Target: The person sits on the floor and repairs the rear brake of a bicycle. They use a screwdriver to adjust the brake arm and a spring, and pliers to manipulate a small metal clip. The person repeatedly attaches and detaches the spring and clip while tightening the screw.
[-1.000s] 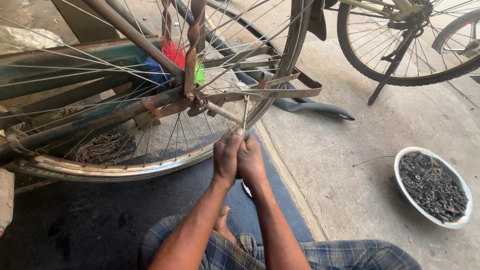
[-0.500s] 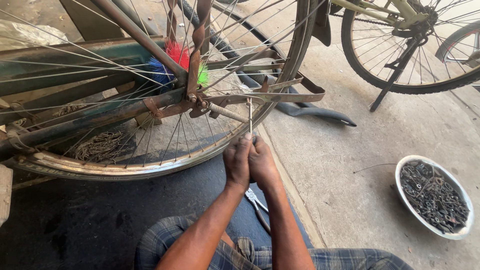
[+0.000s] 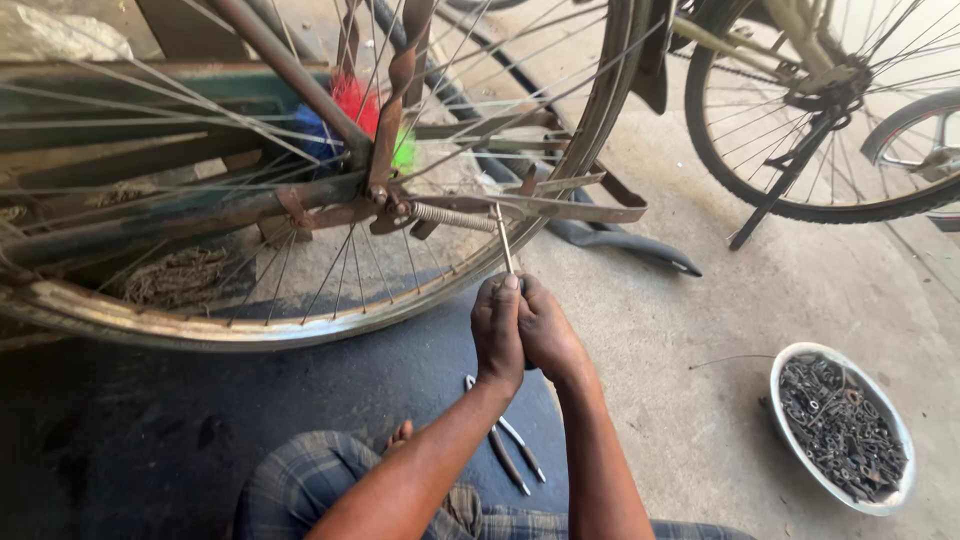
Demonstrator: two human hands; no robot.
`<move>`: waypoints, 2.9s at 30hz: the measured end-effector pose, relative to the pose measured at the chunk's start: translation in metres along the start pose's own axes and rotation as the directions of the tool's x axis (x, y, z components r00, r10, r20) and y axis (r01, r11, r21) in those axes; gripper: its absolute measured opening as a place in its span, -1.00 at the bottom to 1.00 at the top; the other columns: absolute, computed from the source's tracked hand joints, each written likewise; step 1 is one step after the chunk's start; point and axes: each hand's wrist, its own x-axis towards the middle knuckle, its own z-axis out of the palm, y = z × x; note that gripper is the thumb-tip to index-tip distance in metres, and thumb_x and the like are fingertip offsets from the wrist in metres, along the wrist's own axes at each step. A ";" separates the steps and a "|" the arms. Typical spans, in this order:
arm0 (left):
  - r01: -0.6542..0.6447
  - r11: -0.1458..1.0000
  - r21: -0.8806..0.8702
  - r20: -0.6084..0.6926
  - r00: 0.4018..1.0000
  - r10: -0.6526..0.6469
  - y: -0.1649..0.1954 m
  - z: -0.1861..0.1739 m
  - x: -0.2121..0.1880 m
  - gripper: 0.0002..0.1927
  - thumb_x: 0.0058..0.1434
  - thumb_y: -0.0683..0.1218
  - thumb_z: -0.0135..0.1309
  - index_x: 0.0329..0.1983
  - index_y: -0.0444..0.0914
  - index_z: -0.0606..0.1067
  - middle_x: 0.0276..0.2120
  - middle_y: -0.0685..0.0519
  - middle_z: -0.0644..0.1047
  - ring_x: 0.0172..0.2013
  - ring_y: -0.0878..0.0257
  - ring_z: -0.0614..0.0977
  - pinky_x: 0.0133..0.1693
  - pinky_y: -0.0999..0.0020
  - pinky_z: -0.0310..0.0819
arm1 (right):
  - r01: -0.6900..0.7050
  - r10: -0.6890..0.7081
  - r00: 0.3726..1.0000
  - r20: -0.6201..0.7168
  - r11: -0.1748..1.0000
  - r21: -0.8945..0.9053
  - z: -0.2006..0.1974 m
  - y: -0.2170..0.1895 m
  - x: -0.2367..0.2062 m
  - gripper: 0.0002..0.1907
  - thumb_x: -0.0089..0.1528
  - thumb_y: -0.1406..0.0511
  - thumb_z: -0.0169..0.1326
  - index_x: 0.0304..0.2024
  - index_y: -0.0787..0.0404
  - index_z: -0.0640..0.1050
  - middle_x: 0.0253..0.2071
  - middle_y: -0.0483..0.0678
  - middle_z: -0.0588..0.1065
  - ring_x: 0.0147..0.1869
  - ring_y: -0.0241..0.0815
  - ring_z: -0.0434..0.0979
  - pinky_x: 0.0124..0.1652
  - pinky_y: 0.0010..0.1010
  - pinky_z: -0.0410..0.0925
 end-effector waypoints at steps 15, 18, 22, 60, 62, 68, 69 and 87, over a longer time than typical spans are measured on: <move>0.210 0.976 -0.065 0.106 0.974 -0.202 0.012 -0.006 -0.001 -0.34 0.36 0.36 -0.17 -0.08 -0.36 0.45 -0.22 0.00 0.47 -0.17 0.27 0.50 -0.10 0.31 0.45 | 0.202 -0.368 0.926 -0.086 0.674 -0.711 -0.005 -0.011 -0.002 -0.62 0.29 0.08 -0.01 -0.27 0.23 0.64 -0.23 0.14 0.52 -0.12 0.21 0.45 -0.08 -0.02 0.31; 0.254 0.964 0.081 0.132 0.956 -0.263 0.023 -0.013 0.003 -0.34 0.33 0.39 -0.22 -0.07 -0.29 0.45 -0.21 0.01 0.49 -0.15 0.29 0.54 -0.11 0.34 0.49 | 0.243 -0.435 0.872 -0.225 0.783 -0.572 0.007 0.003 -0.001 -0.62 0.26 0.08 0.09 -0.31 0.30 0.61 -0.29 0.12 0.50 -0.18 0.09 0.47 -0.14 -0.14 0.36; 0.152 0.962 0.226 0.101 0.979 -0.179 0.033 -0.015 0.005 -0.36 0.38 0.38 -0.15 -0.17 -0.32 0.45 -0.33 0.05 0.48 -0.29 0.37 0.52 -0.28 0.41 0.51 | 0.146 -0.129 0.969 -0.209 0.987 0.068 0.004 0.034 0.006 -0.59 0.40 0.10 0.03 -0.20 0.38 0.54 -0.35 0.13 0.43 -0.33 -0.05 0.37 -0.31 -0.22 0.28; 0.460 0.875 0.152 0.183 0.857 -0.483 0.069 -0.029 0.006 -0.55 0.28 0.25 0.09 -0.30 -0.22 0.41 -0.64 0.17 0.33 -0.72 0.42 0.32 -0.69 0.47 0.22 | 0.009 0.158 0.981 0.116 0.555 -0.832 0.052 0.176 -0.068 -0.52 0.14 0.18 0.29 -0.08 0.29 0.38 -0.05 0.20 0.46 0.06 0.26 0.51 -0.08 0.00 0.47; 0.482 0.865 0.139 0.176 0.848 -0.500 0.072 -0.027 0.005 -0.56 0.28 0.25 0.09 -0.30 -0.22 0.40 -0.63 0.17 0.34 -0.72 0.42 0.32 -0.69 0.46 0.21 | 0.002 0.161 0.981 0.110 0.557 -0.830 0.052 0.174 -0.067 -0.52 0.14 0.19 0.30 -0.07 0.29 0.38 -0.05 0.21 0.46 0.07 0.26 0.50 -0.08 0.00 0.47; 0.589 0.808 -0.015 0.185 0.796 -0.577 0.079 -0.018 0.001 -0.59 0.27 0.21 0.11 -0.27 -0.22 0.40 -0.60 0.15 0.36 -0.71 0.40 0.33 -0.69 0.46 0.19 | -0.006 0.170 0.980 0.106 0.554 -0.832 0.051 0.178 -0.064 -0.49 0.14 0.19 0.30 -0.02 0.31 0.39 -0.05 0.21 0.47 0.04 0.29 0.52 -0.07 0.02 0.47; 0.602 0.797 -0.040 0.186 0.789 -0.586 0.080 -0.017 0.000 -0.60 0.28 0.20 0.11 -0.26 -0.22 0.41 -0.59 0.14 0.37 -0.71 0.40 0.33 -0.69 0.46 0.19 | 0.001 0.158 0.982 0.106 0.552 -0.834 0.051 0.180 -0.063 -0.48 0.14 0.19 0.29 0.00 0.31 0.39 -0.05 0.21 0.47 0.03 0.29 0.53 -0.07 0.01 0.47; 0.158 0.941 0.300 0.090 0.977 -0.193 0.053 -0.022 0.019 -0.71 0.34 0.00 0.08 -0.34 -0.26 0.32 -0.60 0.12 0.37 -0.65 0.32 0.42 -0.64 0.34 0.34 | -0.016 0.157 0.983 0.099 0.603 -0.798 0.049 0.187 -0.060 -0.50 0.09 0.20 0.33 -0.08 0.25 0.38 -0.07 0.24 0.49 0.00 0.33 0.52 -0.07 0.09 0.42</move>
